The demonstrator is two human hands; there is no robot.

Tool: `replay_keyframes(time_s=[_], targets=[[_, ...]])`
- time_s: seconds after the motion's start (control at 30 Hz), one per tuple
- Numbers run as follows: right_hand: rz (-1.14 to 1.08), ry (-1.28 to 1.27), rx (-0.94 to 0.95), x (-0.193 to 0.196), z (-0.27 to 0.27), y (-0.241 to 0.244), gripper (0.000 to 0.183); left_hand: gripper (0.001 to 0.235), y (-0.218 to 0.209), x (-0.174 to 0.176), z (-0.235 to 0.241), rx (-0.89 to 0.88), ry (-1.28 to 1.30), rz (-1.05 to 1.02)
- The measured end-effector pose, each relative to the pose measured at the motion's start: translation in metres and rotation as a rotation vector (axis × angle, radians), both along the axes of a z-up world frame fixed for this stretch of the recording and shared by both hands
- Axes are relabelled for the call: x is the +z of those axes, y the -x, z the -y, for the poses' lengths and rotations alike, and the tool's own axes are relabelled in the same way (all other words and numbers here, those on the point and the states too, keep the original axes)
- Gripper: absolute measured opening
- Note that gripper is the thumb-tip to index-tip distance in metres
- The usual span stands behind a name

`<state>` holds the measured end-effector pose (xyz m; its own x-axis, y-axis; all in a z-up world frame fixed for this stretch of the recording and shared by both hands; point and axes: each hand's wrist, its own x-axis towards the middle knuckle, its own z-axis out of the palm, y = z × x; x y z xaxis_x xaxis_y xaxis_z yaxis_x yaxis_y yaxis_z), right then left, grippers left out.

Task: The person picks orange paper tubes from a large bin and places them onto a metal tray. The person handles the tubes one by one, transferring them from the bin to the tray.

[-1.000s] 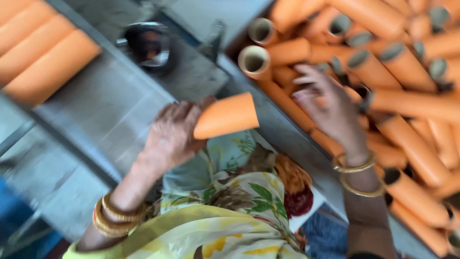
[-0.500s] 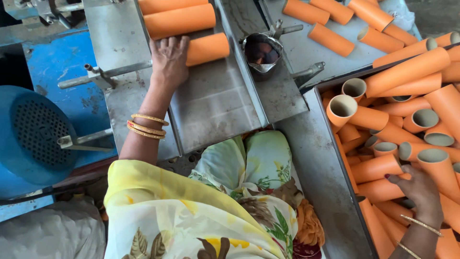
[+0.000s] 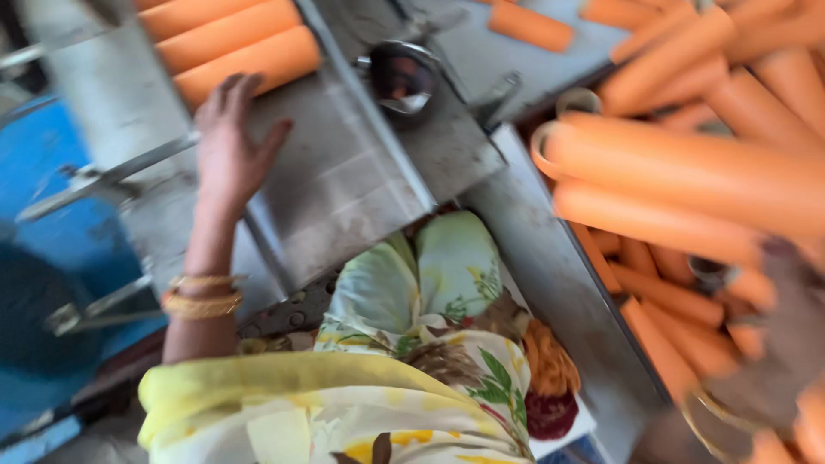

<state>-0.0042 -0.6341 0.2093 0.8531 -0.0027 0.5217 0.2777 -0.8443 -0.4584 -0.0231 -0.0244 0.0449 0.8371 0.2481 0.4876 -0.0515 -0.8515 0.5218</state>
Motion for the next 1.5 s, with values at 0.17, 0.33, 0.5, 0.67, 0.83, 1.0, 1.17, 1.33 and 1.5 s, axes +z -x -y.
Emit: replay_keyframes(time_s=[0.17,0.33,0.5,0.67,0.83,1.0,1.17,1.33,1.5], targets=[[-0.368,-0.869,0.745,-0.113,-0.137,-0.043,0.028,0.06,0.021,0.046,0.038,-0.246,0.346,-0.034],[-0.723,-0.69,0.704,-0.179,-0.298,-0.065,0.027,0.085,0.027,0.065,0.057,-0.373,0.178,-0.131],[-0.27,-0.3,0.904,-0.147,-0.346,-0.064,0.065,0.118,0.012,0.03,0.066,-0.198,-0.311,-0.3],[-0.216,0.063,0.785,-0.09,-0.289,-0.039,0.059,0.113,-0.001,0.003,0.035,-0.096,-0.39,-0.306],[-0.017,0.385,0.483,-0.044,-0.206,-0.072,0.053,0.111,-0.02,-0.009,0.015,-0.098,-0.357,-0.235],[-0.064,0.647,0.326,-0.059,-0.159,-0.099,0.043,0.076,-0.051,-0.009,0.0,-0.047,-0.426,-0.225],[-0.147,0.454,0.316,-0.077,-0.122,-0.09,0.021,0.073,-0.063,-0.008,-0.001,-0.088,-0.25,-0.207],[-0.012,0.26,0.28,-0.057,-0.081,-0.053,0.016,0.096,-0.045,-0.005,-0.003,-0.082,-0.281,-0.273],[-0.055,-0.201,0.174,-0.039,-0.069,-0.014,0.022,0.144,-0.028,-0.003,0.005,-0.123,-0.395,-0.344]])
